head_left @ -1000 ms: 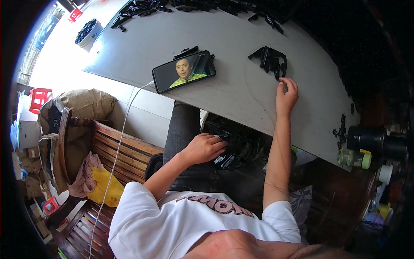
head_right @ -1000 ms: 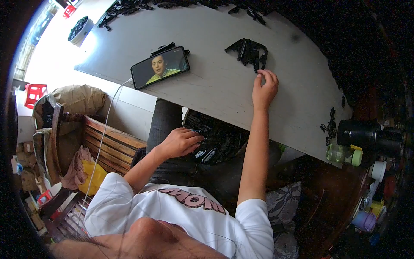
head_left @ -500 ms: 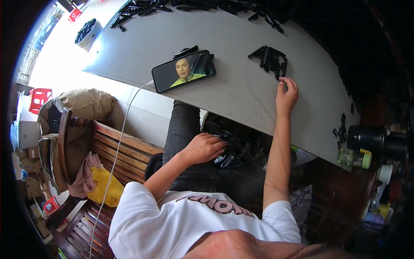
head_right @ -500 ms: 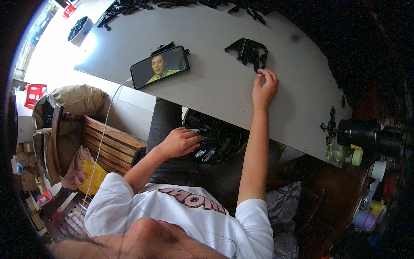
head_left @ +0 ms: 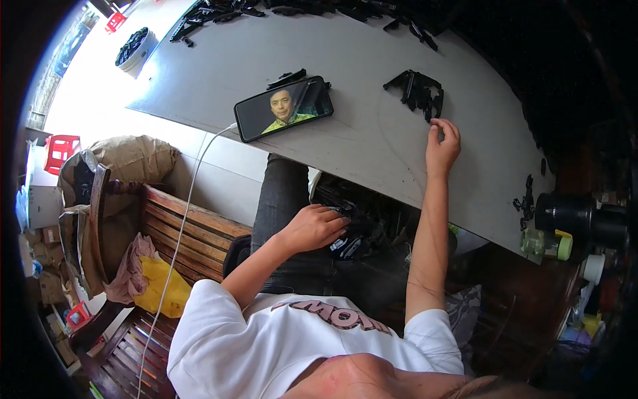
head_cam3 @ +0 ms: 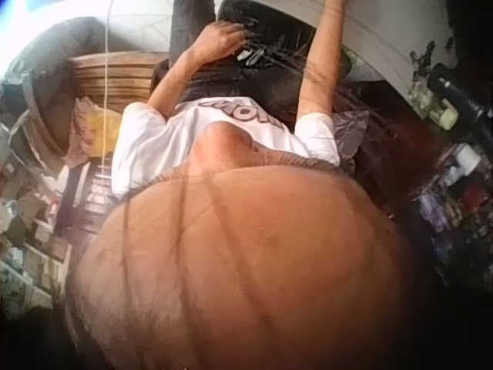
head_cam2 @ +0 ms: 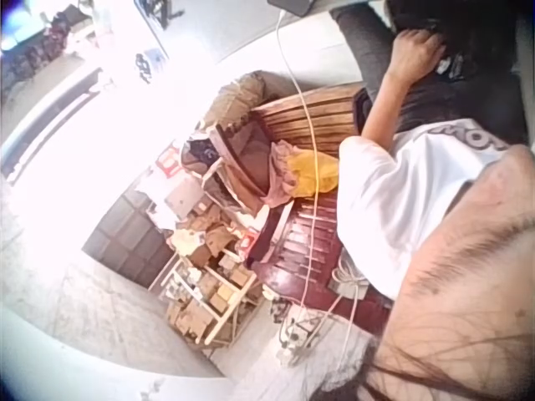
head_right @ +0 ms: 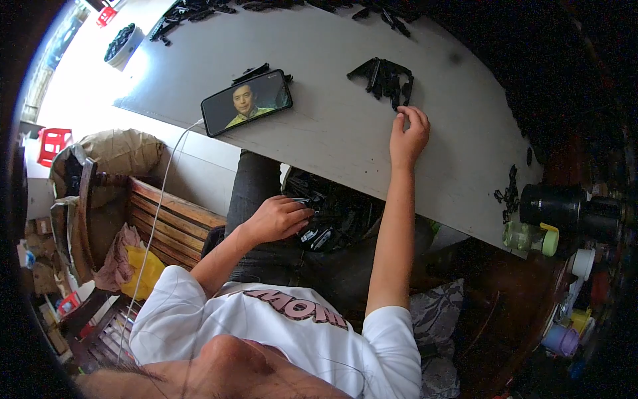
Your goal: Assembling small black plastic components by hand on a white table.
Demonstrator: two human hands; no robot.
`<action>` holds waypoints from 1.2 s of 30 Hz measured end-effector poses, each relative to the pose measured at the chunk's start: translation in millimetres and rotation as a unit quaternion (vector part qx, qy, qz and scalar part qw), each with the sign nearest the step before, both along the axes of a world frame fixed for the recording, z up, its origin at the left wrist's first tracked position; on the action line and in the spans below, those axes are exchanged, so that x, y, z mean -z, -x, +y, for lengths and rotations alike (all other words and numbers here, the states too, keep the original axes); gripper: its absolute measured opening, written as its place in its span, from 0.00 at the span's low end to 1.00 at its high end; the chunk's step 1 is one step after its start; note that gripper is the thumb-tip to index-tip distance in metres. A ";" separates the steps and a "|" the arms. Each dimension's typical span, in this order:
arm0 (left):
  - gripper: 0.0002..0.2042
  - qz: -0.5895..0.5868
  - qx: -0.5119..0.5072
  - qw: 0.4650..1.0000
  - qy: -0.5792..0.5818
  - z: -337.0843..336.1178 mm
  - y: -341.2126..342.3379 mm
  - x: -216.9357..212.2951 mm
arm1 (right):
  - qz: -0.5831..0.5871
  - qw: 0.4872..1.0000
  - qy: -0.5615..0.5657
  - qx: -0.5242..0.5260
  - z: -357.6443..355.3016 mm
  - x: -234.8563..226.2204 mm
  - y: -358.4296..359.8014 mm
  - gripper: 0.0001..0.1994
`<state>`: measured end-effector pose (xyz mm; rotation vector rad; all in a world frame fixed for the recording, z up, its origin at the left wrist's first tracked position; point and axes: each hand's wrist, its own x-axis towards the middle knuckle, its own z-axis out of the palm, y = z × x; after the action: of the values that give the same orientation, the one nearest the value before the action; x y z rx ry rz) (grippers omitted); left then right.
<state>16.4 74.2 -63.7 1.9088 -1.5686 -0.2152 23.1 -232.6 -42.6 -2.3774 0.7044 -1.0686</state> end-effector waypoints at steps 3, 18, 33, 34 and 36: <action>0.10 0.000 0.000 1.000 -0.002 0.4 -0.1 -0.3 | 0.005 1.000 -0.018 -0.004 0.3 0.0 0.2 0.06; 0.10 0.001 -0.003 1.000 0.011 0.4 0.3 2.2 | 0.013 0.999 -0.037 -0.015 -3.6 2.7 -0.3 0.06; 0.10 -0.002 -0.002 1.000 0.017 0.6 0.3 1.2 | 0.011 0.999 -0.032 -0.015 -4.0 3.5 -0.1 0.06; 0.10 -0.004 -0.001 1.000 0.013 0.5 0.2 1.2 | 0.004 0.999 -0.036 -0.023 -4.7 3.7 -0.1 0.06; 0.10 -0.002 -0.002 1.000 0.011 0.7 0.6 1.5 | 0.009 0.999 -0.033 -0.016 -2.4 1.6 0.4 0.06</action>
<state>15.8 74.9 -65.3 1.8967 -1.5631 -0.1924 22.7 -235.0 -44.3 -2.3371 0.6940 -0.9955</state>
